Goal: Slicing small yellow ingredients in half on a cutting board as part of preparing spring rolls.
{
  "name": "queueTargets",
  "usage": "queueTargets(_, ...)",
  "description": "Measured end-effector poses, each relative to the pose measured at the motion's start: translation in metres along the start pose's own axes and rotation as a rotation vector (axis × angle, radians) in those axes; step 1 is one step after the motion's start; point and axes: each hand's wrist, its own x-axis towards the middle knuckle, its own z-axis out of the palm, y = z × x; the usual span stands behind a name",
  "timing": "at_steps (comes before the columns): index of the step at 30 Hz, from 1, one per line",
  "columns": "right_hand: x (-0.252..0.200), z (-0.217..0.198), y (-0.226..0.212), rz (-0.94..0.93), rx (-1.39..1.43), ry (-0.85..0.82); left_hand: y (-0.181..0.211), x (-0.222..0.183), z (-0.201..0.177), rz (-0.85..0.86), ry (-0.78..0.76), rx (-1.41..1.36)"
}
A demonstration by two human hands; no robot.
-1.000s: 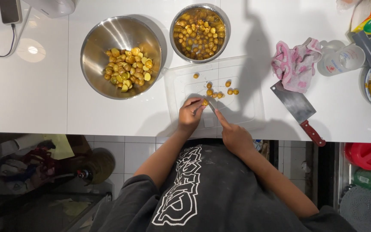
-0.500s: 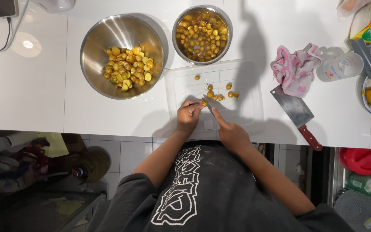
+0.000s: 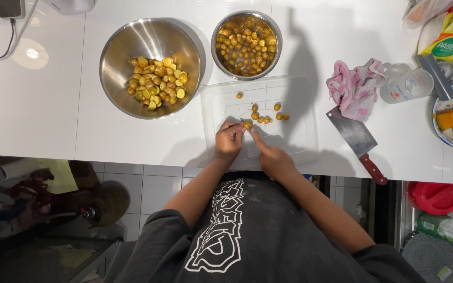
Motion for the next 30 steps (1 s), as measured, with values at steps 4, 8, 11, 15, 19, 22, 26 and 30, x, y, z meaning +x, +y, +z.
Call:
queueTargets(4,-0.003,-0.01,-0.012,-0.016,-0.046,0.052,0.013,0.005,-0.005,-0.026,-0.005,0.006)
queueTargets(8,-0.008,-0.015,-0.008,0.042,-0.001,-0.04,0.017,0.007,-0.003,-0.1,0.005,0.039)
queueTargets(11,-0.018,-0.018,-0.008,0.046,0.079,0.013,0.023,0.011,-0.006,-0.117,-0.004,0.089)
queueTargets(15,-0.033,-0.028,-0.011,0.105,0.149,0.037,0.058,0.014,-0.016,-0.043,-0.051,0.132)
queueTargets(19,-0.045,-0.064,-0.02,0.154,0.118,0.051,0.058,0.012,-0.013,0.086,-0.139,0.22)
queueTargets(22,-0.056,-0.096,-0.029,0.352,0.259,-0.049,0.052,0.014,-0.008,0.206,-0.248,0.436)
queueTargets(26,-0.068,-0.119,-0.032,0.525,0.268,-0.03,0.029,0.022,0.003,0.426,-0.336,0.718)
queueTargets(30,-0.078,-0.129,-0.024,0.586,0.258,0.03,0.042,0.038,-0.019,0.529,-0.129,0.671)
